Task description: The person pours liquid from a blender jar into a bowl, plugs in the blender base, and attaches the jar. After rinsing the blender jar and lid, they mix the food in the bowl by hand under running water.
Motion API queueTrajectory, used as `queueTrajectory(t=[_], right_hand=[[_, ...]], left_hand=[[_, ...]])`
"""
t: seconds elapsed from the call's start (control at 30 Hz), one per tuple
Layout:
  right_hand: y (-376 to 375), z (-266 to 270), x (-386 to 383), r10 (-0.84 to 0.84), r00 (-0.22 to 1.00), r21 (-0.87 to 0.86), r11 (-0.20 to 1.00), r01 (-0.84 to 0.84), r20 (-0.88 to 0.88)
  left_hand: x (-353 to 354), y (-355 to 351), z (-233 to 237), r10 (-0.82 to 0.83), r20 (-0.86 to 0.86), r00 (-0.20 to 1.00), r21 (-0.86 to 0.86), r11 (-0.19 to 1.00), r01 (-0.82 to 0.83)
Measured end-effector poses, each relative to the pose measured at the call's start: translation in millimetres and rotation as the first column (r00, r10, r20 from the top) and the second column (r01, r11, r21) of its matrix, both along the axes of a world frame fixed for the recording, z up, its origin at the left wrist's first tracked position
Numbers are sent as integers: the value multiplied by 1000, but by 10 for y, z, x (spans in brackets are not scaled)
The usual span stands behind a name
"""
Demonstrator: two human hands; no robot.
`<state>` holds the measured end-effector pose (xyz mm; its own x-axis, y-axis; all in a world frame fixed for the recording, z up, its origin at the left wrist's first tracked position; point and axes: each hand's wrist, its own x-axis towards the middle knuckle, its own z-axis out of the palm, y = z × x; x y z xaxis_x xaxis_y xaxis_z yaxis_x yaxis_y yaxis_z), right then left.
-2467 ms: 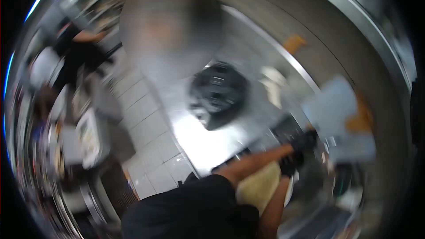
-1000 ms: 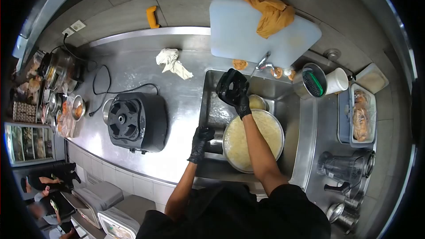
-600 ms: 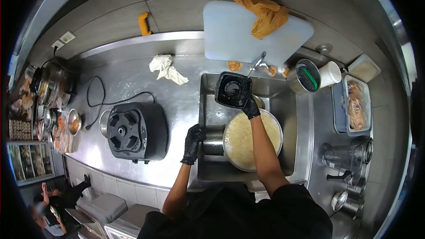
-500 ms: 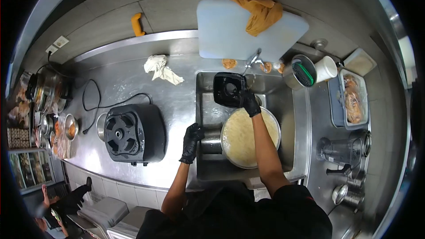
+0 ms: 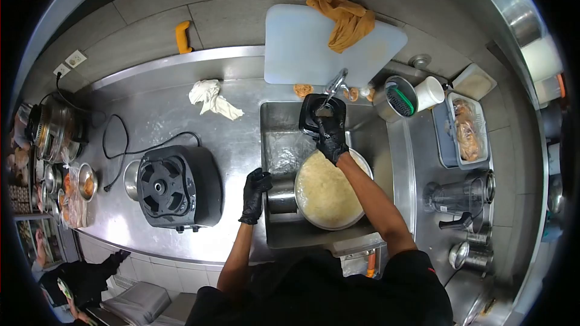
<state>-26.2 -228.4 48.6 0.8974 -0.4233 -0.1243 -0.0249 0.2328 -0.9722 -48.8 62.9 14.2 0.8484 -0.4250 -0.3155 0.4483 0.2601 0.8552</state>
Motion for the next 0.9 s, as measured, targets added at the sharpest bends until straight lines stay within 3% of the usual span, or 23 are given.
queueTrajectory(t=[0.03, 0.07, 0.17, 0.23, 0.3, 0.37, 0.4, 0.43, 0.47, 0.5, 0.53, 0.57, 0.6, 0.63, 0.67, 0.7, 0.73, 0.77, 0.8, 0.87, 0.9], right_hand=[[92, 216, -40, 26, 999, 176, 984, -20, -32], [90, 276, -34, 63, 997, 112, 992, -58, -44], [79, 226, -76, 151, 984, -397, 900, -178, -99], [181, 87, -92, 142, 977, -598, 773, -211, -161], [377, 26, -171, 145, 966, -643, 724, -250, -212], [558, 145, -334, 138, 972, -556, 801, -222, -189], [549, 295, -503, 92, 987, -387, 912, -137, -133], [546, 457, -675, 26, 997, -201, 979, -40, -74], [505, 546, -811, -74, 997, 196, 978, 72, 4], [321, 276, -896, -54, 997, -9, 999, 53, -52], [229, 358, -1132, -181, 974, -429, 876, 221, 133], [131, 833, -1491, -214, 976, -154, 964, 218, 43], [-5, 1444, -1886, -196, 981, -292, 938, 189, 4], [-143, 1709, -2174, -329, 944, -397, 865, 307, 13], [-281, 1972, -2463, -460, 888, -494, 767, 410, 22], [-657, 1612, -2861, -545, 798, -754, 404, 518, 256], [-501, 2425, -3150, -733, 674, -408, 591, 696, 91], [-1029, 2084, -3585, -736, 655, -454, 531, 716, 172], [-973, 2546, -3832, -707, 635, -672, 308, 673, 311], [-1510, 2574, -4268, -736, 497, -158, 483, 861, 459], [-1781, 2509, -4559, -699, 572, -436, 395, 809, 430]], left_hand=[[-11, 29, -16, 0, 14, 1000, -2, 1000, 0], [-39, 54, 55, -12, 65, 998, 77, 997, 7], [-94, 121, 74, -64, 75, 995, 70, 996, 59], [-19, 172, -266, -55, -1, 998, 16, 998, 55], [30, 194, -286, -135, 20, 991, -96, 986, 137], [151, 208, -444, -239, 26, 971, -233, 943, 239], [-5, 103, -193, -63, 9, 998, 21, 998, 63], [-33, 89, -29, -106, -46, 993, -20, 994, 105], [-89, 51, 90, -116, 17, 993, 35, 993, 115], [-157, 15, 181, -122, 80, 989, 90, 989, 115], [-198, -57, 249, -133, 89, 987, 89, 988, 125], [-208, -230, 342, -200, 211, 957, 141, 975, 172], [-217, -404, 460, -264, 327, 907, 198, 958, 208], [-233, -563, 627, -345, 381, 858, 186, 938, 294], [-315, -738, 813, -357, 354, 864, 108, 934, 341], [-409, -933, 949, -372, 325, 870, 23, 922, 386], [-478, -1101, 1024, -376, 329, 866, 18, 920, 392], [-539, -1271, 1095, -411, 382, 828, 19, 899, 437], [-611, -1457, 1169, -439, 435, 786, 20, 878, 479], [-826, -1817, 1399, -496, 451, 742, -14, 827, 562], [-978, -2009, 1564, -518, 453, 726, -35, 803, 595]])
